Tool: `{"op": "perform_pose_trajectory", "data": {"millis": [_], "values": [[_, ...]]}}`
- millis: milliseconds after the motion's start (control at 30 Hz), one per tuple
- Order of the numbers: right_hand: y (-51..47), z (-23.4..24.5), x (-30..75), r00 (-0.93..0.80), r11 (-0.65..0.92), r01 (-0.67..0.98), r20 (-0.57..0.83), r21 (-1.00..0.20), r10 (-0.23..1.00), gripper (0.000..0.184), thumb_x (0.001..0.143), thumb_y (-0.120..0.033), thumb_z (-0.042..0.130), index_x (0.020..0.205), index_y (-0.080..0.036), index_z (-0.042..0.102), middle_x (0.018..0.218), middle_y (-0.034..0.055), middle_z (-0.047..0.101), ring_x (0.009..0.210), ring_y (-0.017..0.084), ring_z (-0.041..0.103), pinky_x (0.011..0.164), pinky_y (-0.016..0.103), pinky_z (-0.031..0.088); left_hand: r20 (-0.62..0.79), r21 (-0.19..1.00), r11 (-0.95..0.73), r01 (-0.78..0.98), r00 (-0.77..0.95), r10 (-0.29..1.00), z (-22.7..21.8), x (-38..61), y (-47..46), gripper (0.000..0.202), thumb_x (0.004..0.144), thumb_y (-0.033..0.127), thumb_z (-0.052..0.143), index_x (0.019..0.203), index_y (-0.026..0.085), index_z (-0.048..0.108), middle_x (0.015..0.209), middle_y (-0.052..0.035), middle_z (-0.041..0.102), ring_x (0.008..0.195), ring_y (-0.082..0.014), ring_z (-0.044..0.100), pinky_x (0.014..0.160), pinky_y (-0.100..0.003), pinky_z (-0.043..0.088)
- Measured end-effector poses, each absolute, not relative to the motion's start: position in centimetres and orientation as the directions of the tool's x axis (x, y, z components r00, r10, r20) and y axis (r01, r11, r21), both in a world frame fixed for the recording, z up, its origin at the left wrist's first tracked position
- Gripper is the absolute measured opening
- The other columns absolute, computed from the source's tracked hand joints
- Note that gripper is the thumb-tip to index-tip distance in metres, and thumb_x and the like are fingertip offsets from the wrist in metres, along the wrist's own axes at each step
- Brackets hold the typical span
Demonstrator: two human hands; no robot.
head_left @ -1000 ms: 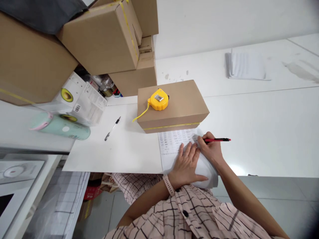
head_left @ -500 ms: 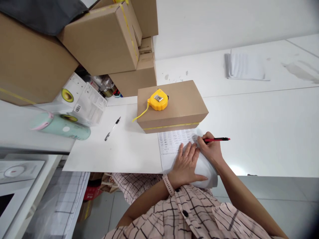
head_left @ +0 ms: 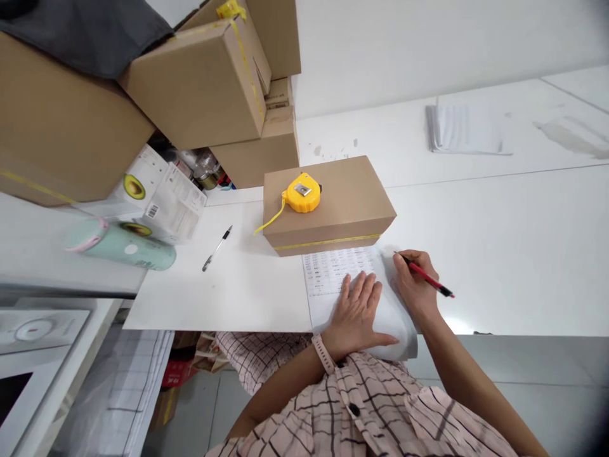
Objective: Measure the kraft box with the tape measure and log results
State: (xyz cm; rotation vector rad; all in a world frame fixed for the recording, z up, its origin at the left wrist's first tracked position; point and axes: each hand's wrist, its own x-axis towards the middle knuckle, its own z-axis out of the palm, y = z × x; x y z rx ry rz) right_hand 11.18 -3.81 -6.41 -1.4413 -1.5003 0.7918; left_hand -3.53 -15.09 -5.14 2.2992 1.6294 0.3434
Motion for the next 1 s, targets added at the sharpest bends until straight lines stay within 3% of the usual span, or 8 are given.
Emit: {"op": "perform_pose_trajectory", "data": {"millis": [167,300,433,533,667,867,933,1000], "values": [[-3.2,-7.2,14.9,-0.22,0.412,0.729,0.383,-0.547,0.897,0.03,0.091,-0.022,0.049,0.116,-0.021,0.066,0.108,0.0125,0.064,0.1,0.029,0.059,0.082,0.042,0.048,0.228,0.485,-0.308,0.819,0.222,0.948,-5.5,-4.3,-15.0,0.078,0.092,0.067,0.048,0.144,0.01,0.047,0.157,-0.0181,0.042,0.15,-0.0304,0.03,0.124,-0.051,0.024],[-2.5,-8.4,16.0,-0.24,0.405,0.84,0.422,-0.362,0.875,0.042,0.088,-0.01,0.039,0.117,-0.021,0.068,0.105,0.0128,0.067,0.098,0.029,0.056,0.083,0.044,0.047,0.586,0.468,-0.268,0.842,-0.069,0.807,-1.6,-7.9,-13.2,0.04,0.096,0.04,0.053,0.13,0.021,0.055,0.139,-0.0142,0.061,0.138,-0.0282,0.049,0.114,-0.051,0.04],[-2.4,-8.6,15.6,-0.167,0.369,0.823,0.436,-0.431,0.884,0.047,0.092,-0.011,0.036,0.128,-0.02,0.063,0.104,0.012,0.069,0.096,0.028,0.057,0.082,0.043,0.047,0.804,0.339,-0.073,0.938,-0.249,0.539,4.0,-13.4,-9.2,0.043,0.093,0.036,0.059,0.131,0.018,0.051,0.144,-0.0181,0.054,0.141,-0.0315,0.043,0.115,-0.054,0.035],[-2.5,-8.5,15.6,-0.118,0.349,0.789,0.433,-0.506,0.894,0.043,0.093,-0.016,0.038,0.127,-0.02,0.063,0.102,0.0119,0.07,0.096,0.028,0.058,0.081,0.044,0.047,0.7,0.361,0.044,0.931,-0.302,0.647,5.9,-16.7,-6.1,0.062,0.086,0.042,0.068,0.137,0.015,0.046,0.151,-0.0217,0.046,0.143,-0.0345,0.04,0.115,-0.053,0.034],[-2.4,-8.5,15.7,-0.09,0.325,0.785,0.422,-0.528,0.902,0.033,0.093,-0.022,0.042,0.114,-0.02,0.068,0.103,0.0129,0.07,0.097,0.029,0.058,0.083,0.045,0.048,0.481,0.426,0.086,0.901,-0.306,0.822,5.7,-18.6,-4.0,0.067,0.082,0.044,0.072,0.138,0.018,0.047,0.137,-0.0167,0.06,0.129,-0.0349,0.054,0.109,-0.052,0.041],[-2.9,-7.4,15.2,0.037,0.289,0.753,0.478,-0.591,0.878,0.029,0.094,-0.026,0.046,0.108,-0.019,0.07,0.101,0.0147,0.071,0.098,0.03,0.06,0.088,0.048,0.049,0.539,0.592,-0.074,0.803,-0.326,0.776,5.8,-17.0,-6.6,0.059,0.074,0.04,0.076,0.126,0.02,0.055,0.125,-0.0128,0.066,0.119,-0.031,0.059,0.104,-0.049,0.047],[-4.4,-5.9,14.4,0.144,0.272,0.666,0.477,-0.695,0.867,0.028,0.096,-0.032,0.048,0.107,-0.019,0.071,0.103,0.0155,0.071,0.1,0.03,0.062,0.092,0.05,0.049,0.507,0.702,-0.214,0.679,-0.265,0.82,6.0,-15.3,-9.2,0.058,0.075,0.039,0.073,0.126,0.02,0.055,0.127,-0.0126,0.065,0.119,-0.0298,0.06,0.104,-0.049,0.047],[-6.6,-3.9,13.3,0.163,0.204,0.449,0.304,-0.87,0.939,0.03,0.096,-0.042,0.052,0.109,-0.022,0.071,0.106,0.0138,0.071,0.099,0.029,0.064,0.092,0.048,0.05,0.454,0.75,-0.294,0.592,-0.137,0.881,5.8,-13.2,-12.2,0.054,0.076,0.043,0.071,0.124,0.022,0.058,0.122,-0.009,0.068,0.109,-0.0266,0.066,0.096,-0.044,0.053]]}}
